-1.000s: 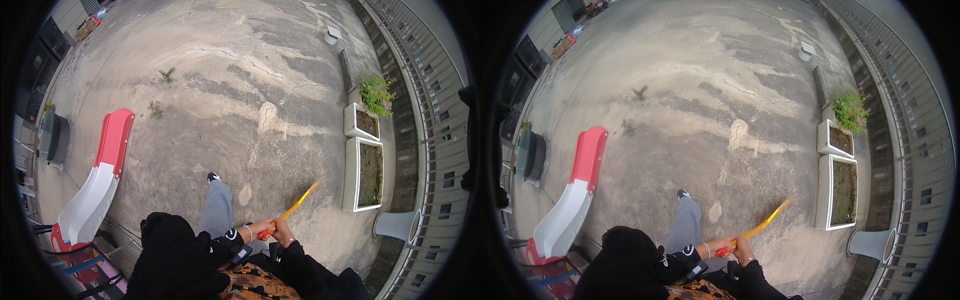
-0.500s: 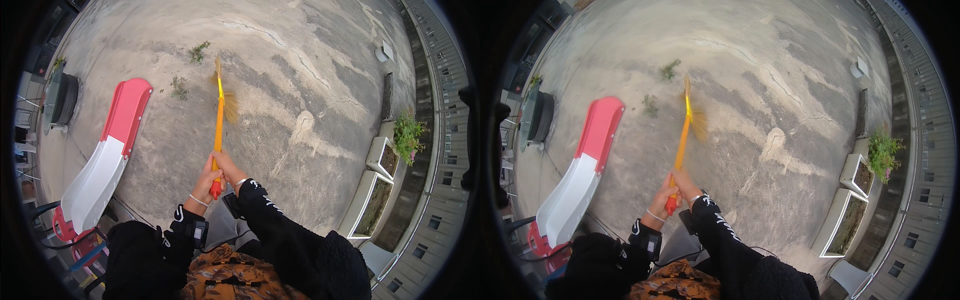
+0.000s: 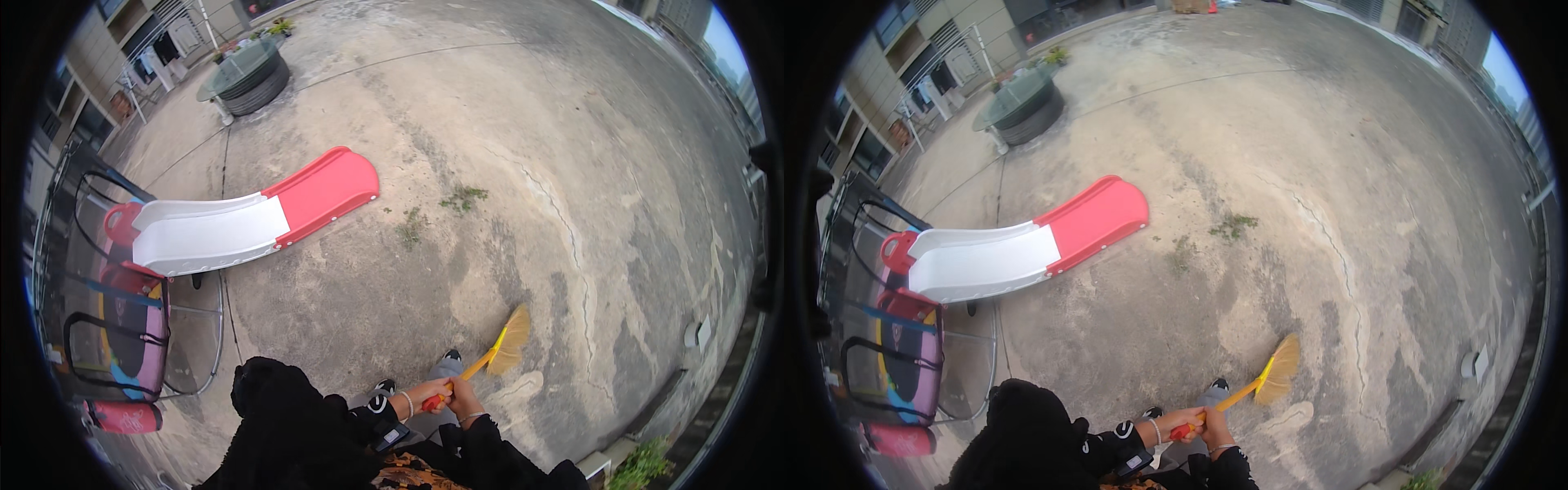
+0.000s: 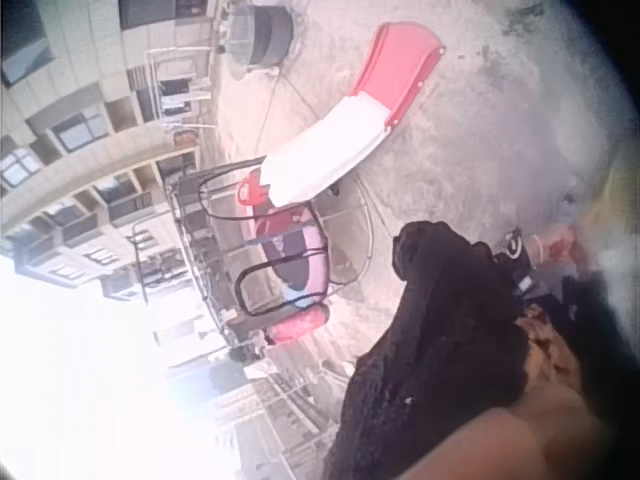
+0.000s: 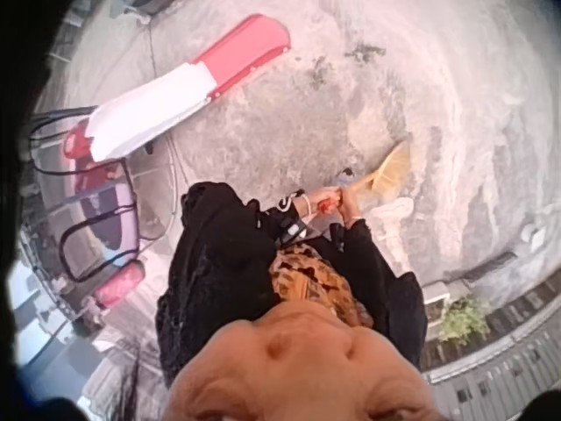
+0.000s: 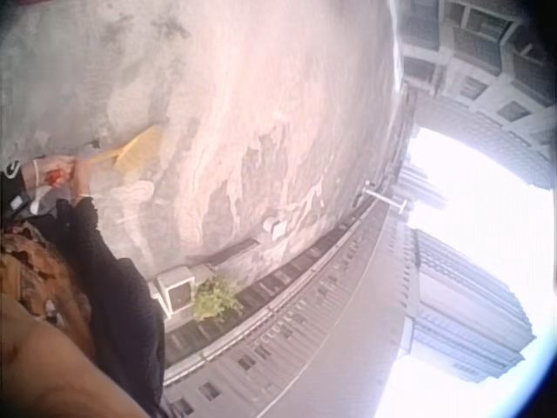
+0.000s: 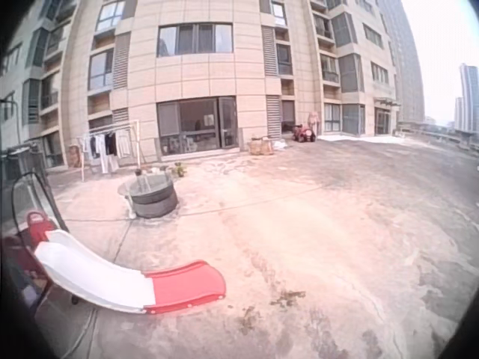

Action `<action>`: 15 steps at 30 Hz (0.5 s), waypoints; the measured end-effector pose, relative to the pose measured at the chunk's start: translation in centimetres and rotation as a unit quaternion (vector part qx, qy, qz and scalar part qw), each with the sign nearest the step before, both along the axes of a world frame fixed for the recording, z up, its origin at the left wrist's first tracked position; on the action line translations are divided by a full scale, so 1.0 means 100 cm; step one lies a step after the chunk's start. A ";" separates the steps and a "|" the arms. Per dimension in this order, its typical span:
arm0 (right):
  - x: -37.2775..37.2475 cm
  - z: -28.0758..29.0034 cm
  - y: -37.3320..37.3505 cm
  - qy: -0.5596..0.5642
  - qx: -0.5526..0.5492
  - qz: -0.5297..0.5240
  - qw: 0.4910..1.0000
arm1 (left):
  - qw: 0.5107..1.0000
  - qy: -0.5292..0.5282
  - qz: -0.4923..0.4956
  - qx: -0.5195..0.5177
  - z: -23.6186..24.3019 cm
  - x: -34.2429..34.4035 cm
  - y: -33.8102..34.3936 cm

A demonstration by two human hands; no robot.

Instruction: The person sweeps a concrete rooftop terrace with a yellow broom, moving around planters and a children's slide. The person briefly stops to pull a small weed by hand from the floor before resuming sweeping.

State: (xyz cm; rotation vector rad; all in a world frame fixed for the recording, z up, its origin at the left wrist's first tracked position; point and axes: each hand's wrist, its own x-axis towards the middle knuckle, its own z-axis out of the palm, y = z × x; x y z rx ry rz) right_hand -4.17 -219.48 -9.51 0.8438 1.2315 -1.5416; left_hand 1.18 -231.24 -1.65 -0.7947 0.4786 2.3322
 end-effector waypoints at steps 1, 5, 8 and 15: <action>-0.017 -0.002 -0.002 0.014 -0.019 0.041 0.999 | 0.999 -0.005 0.032 -0.008 -0.002 -0.010 0.003; -0.099 0.015 -0.024 0.089 -0.063 0.188 0.976 | 0.983 0.052 0.152 -0.085 0.009 -0.065 0.002; -0.143 0.049 -0.045 0.094 -0.102 0.139 0.980 | 0.957 0.119 0.219 -0.148 0.031 -0.098 0.003; -0.129 0.156 -0.044 0.071 -0.146 0.333 0.929 | 0.937 0.010 0.276 -0.214 0.065 -0.039 0.007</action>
